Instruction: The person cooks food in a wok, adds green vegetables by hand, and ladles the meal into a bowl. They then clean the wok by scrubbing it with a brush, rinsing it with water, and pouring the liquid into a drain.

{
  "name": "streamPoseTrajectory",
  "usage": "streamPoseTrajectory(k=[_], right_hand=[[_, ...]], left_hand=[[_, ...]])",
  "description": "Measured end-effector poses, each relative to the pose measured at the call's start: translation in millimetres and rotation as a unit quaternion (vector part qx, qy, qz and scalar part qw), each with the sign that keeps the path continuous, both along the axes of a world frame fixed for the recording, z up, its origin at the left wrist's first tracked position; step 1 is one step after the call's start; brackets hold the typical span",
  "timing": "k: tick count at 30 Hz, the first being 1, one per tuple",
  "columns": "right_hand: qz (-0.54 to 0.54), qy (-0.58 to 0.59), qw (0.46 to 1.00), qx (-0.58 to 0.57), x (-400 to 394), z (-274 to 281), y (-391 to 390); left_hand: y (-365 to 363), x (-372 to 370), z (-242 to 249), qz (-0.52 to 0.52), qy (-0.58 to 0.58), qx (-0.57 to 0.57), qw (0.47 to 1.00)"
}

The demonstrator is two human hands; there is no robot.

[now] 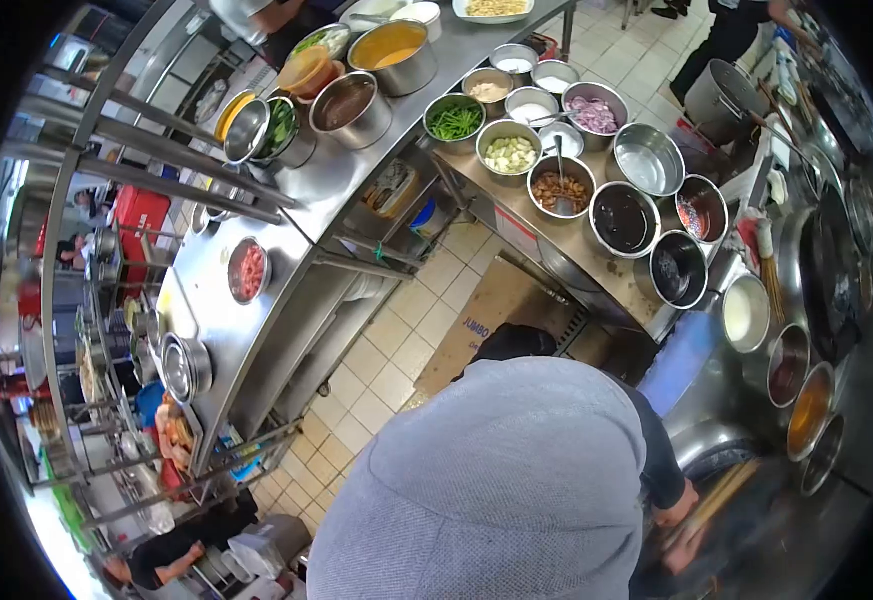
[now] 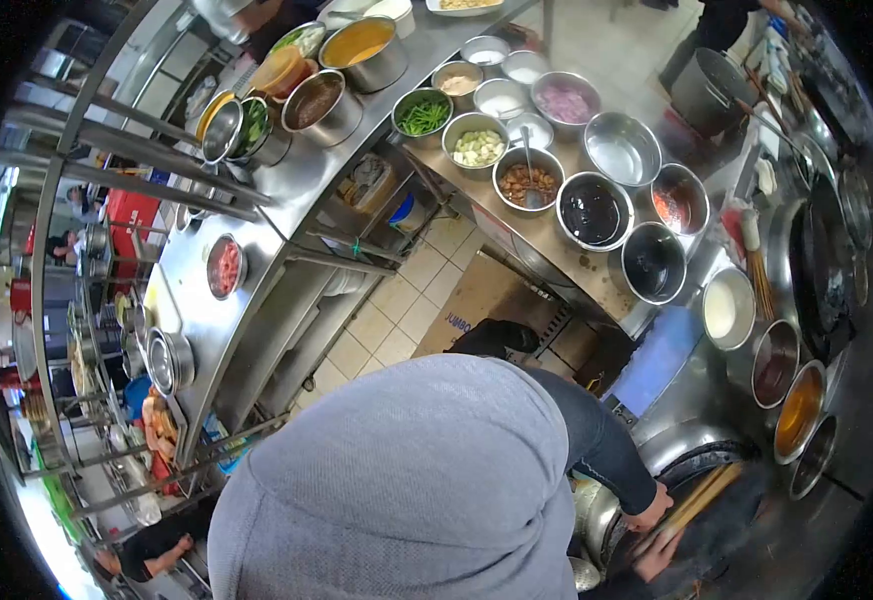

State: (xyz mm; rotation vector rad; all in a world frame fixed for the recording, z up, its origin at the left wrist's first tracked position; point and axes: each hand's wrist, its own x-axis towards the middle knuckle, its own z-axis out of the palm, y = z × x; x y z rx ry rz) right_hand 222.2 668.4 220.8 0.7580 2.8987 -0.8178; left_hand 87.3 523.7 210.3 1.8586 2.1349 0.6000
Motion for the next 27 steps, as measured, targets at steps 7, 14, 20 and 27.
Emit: streamPoseTrajectory(k=[7, 14, 20, 27], right_hand=[[0.049, -0.017, 0.998, -0.029, -40, -14, -8], [-0.055, 0.076, 0.996, 0.013, -18, 58, -27], [-0.404, 0.02, 0.893, 0.196, 40, 125, 119], [-0.106, 0.069, 0.991, -0.03, -44, 36, -16]], left_hand=[[23, 17, -47, -0.017, 0.145, 0.03, 0.989], [-23, -11, 5, -0.066, -0.027, 0.158, 0.985], [-30, -17, 26, -0.075, -0.09, 0.177, 0.977], [-27, -12, 22, -0.077, -0.1, 0.161, 0.979]])
